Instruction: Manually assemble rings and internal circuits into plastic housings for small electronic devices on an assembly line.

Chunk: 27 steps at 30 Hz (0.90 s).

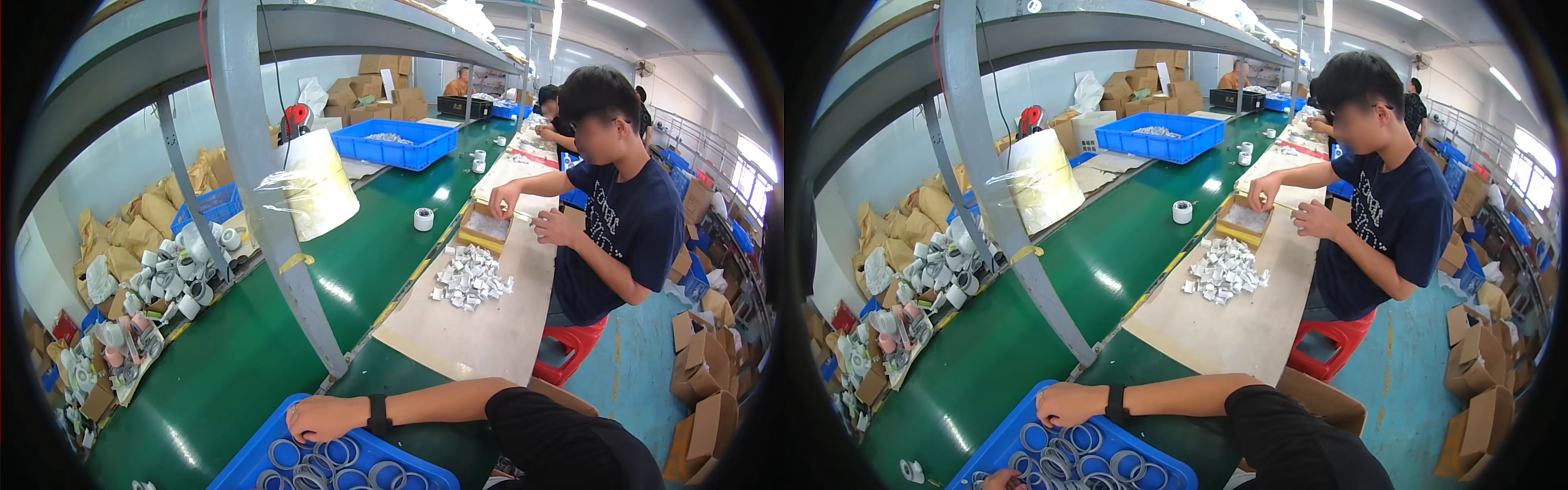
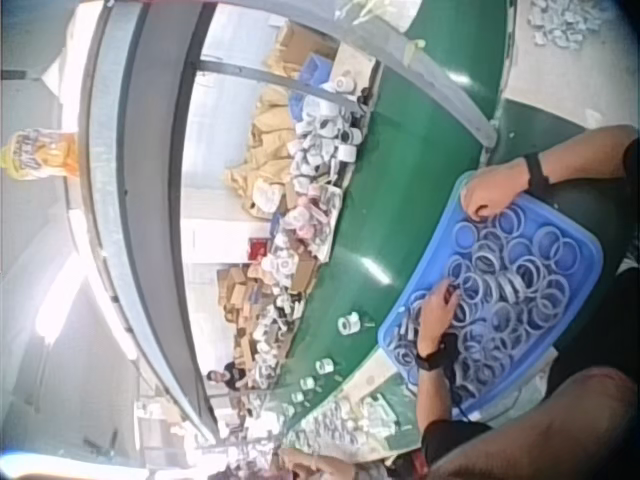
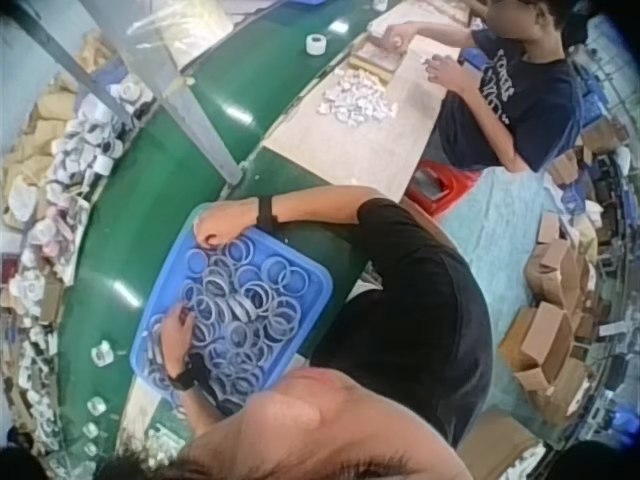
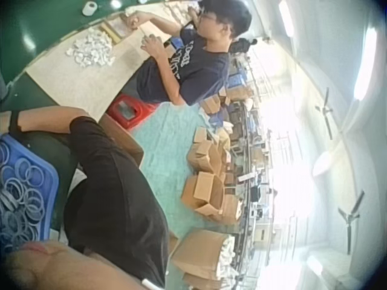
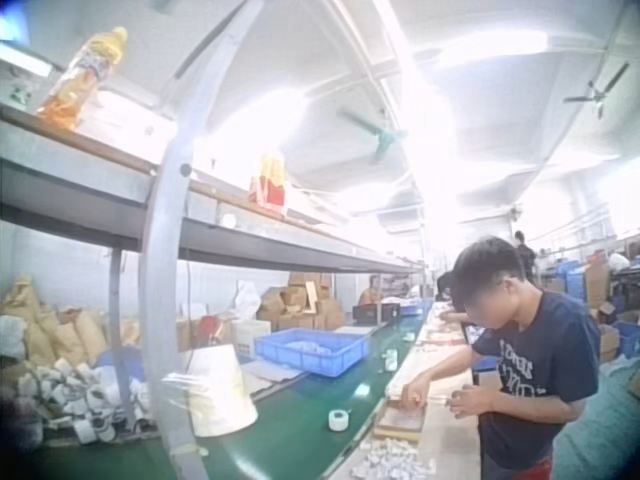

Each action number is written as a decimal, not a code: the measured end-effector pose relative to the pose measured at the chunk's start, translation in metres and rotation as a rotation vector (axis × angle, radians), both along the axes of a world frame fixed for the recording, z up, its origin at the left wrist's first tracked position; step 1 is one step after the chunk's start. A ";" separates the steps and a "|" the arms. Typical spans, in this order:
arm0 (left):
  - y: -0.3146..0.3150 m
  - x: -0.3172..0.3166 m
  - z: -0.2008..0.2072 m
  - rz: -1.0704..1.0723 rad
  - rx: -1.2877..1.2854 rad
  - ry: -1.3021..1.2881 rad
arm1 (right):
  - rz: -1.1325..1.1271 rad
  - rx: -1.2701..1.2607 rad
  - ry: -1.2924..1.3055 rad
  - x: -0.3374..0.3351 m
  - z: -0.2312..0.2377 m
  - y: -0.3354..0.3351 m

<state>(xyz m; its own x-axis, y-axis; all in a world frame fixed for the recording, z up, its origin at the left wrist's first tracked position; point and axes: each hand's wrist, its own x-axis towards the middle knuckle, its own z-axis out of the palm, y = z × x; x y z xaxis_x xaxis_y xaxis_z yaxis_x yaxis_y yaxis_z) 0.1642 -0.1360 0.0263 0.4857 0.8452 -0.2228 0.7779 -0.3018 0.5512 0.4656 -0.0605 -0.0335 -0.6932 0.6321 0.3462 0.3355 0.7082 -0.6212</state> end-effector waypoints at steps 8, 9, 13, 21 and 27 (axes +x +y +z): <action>0.000 0.001 -0.003 0.003 0.029 0.002 | 0.008 0.005 0.009 0.000 -0.002 0.002; 0.000 0.000 -0.003 0.004 0.028 0.002 | 0.009 0.019 0.008 0.000 -0.002 0.002; 0.001 0.000 -0.002 0.005 0.025 0.004 | 0.016 0.021 0.018 0.000 -0.001 0.002; 0.001 0.002 -0.002 0.001 0.040 -0.009 | 0.003 0.024 0.021 0.002 -0.002 0.002; -0.003 0.001 0.002 0.010 0.044 -0.020 | 0.012 0.053 0.042 -0.002 -0.003 0.002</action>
